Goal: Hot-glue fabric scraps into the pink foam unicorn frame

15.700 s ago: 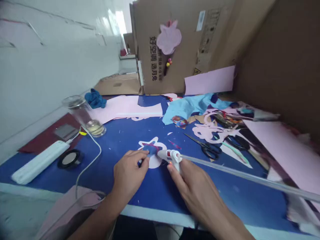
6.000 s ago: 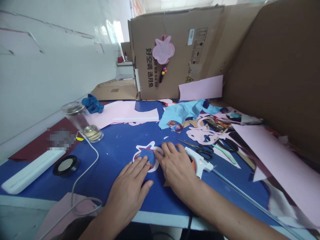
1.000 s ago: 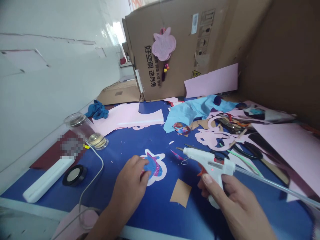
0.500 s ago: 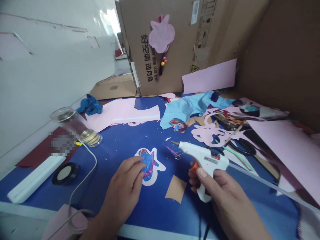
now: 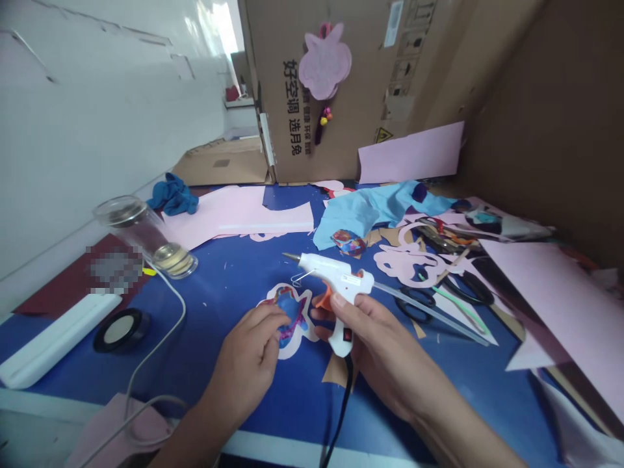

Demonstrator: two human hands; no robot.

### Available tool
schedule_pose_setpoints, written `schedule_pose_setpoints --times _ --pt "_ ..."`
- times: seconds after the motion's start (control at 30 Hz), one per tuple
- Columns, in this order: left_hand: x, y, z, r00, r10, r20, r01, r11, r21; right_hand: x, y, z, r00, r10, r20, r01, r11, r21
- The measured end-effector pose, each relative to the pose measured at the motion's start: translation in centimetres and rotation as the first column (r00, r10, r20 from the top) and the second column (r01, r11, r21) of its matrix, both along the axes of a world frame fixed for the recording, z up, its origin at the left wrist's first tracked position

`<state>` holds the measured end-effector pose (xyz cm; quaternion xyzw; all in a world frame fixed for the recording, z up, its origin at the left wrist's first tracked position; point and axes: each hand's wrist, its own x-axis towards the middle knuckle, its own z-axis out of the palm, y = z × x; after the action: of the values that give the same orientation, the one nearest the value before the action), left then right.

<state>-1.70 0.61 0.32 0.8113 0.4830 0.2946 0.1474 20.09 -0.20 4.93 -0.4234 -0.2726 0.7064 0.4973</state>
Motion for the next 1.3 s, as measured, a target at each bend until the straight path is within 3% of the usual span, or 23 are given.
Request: schedule_pose_setpoints --times 0.27,0.47,0.67,0.83,1.3 --pt "0.6 0.1 0.7 0.997 0.028 -0.074 -0.032 0.998 -0.061 -0.7 1.0 0.4 1.000 0.013 -0.020 -0.013 1.000 -0.017" --pt "0.8 0.4 1.0 0.994 0.029 -0.104 -0.036 0.997 -0.067 0.3 1.0 -0.5 0.999 0.024 0.039 -0.023 0.999 -0.037" --pt "0.9 0.6 0.8 0.992 0.036 -0.119 -0.042 0.998 -0.050 0.5 1.5 -0.4 0.998 -0.026 0.058 0.030 0.998 -0.054" --pt "1.3 0.7 0.9 0.983 0.069 -0.168 -0.079 0.996 -0.050 0.0 2.0 0.4 0.999 0.038 0.023 -0.037 0.998 -0.058" --pt "1.8 0.7 0.7 0.966 0.120 -0.231 -0.132 0.991 -0.036 -0.2 4.2 -1.0 0.982 0.170 0.077 -0.170 0.985 -0.005"
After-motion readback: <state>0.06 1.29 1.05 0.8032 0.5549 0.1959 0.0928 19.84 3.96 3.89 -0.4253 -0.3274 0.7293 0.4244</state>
